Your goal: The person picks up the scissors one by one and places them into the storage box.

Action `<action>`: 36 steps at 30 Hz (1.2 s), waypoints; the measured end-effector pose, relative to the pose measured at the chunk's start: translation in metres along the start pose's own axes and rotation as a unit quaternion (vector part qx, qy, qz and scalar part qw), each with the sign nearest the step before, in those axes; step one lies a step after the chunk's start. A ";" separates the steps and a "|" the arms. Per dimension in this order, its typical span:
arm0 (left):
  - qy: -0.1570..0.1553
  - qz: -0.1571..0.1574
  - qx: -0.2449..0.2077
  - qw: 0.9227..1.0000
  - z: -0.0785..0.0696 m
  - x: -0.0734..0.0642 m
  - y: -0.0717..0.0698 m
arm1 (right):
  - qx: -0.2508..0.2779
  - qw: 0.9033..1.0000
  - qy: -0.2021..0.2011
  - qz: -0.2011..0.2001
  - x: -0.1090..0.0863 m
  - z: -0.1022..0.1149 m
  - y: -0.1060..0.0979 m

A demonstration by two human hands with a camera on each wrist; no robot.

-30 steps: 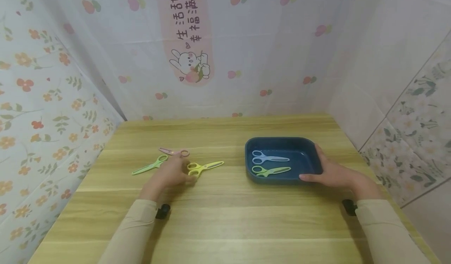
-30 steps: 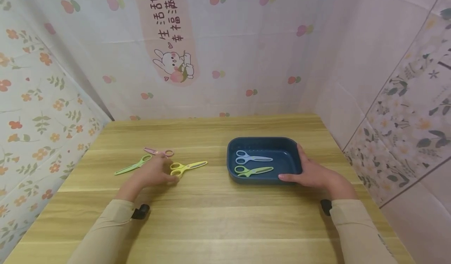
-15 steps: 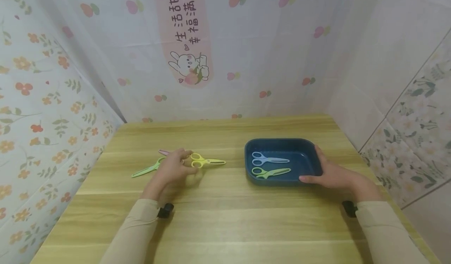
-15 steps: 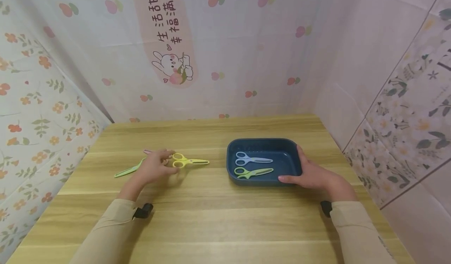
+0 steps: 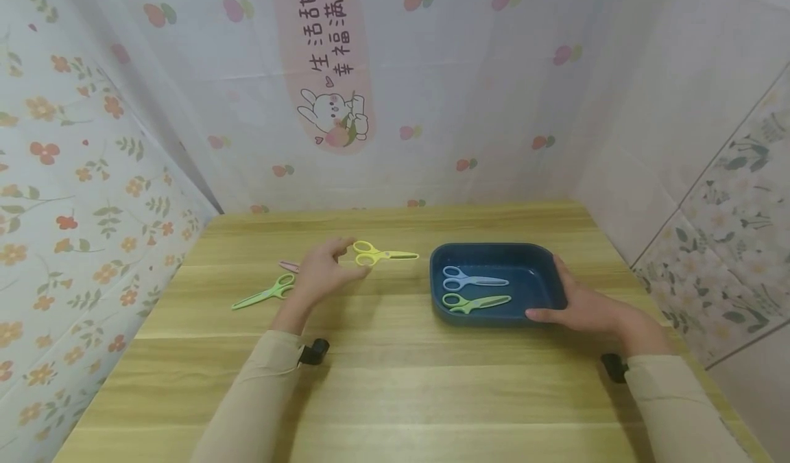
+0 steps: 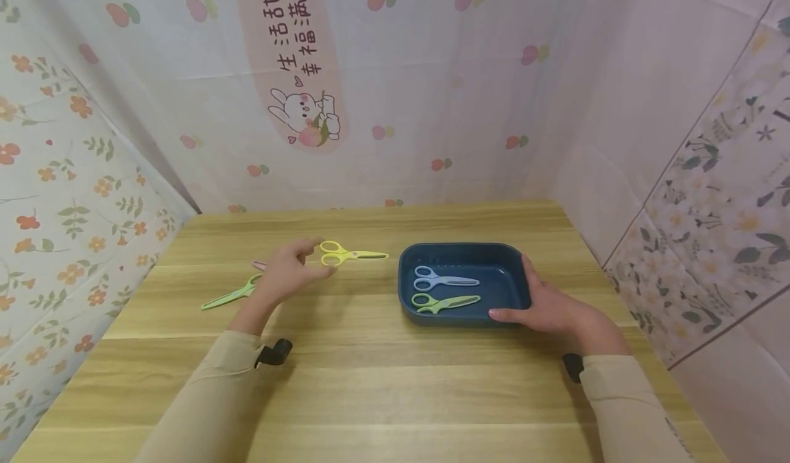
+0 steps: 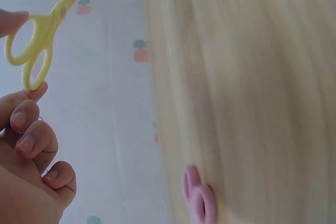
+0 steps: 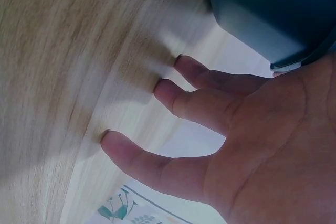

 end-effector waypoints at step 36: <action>0.024 0.062 0.089 0.994 -0.132 0.073 0.098 | -0.007 1.000 0.003 -0.002 -0.001 0.000 0.001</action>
Point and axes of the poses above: each hand's wrist, its own x-axis towards the middle knuckle, its own y-axis out of the palm, z = x × y, the point moved 7 cm from there along x, towards the middle knuckle, and after that the axes turned 14 degrees about z, right-handed, at the moved point
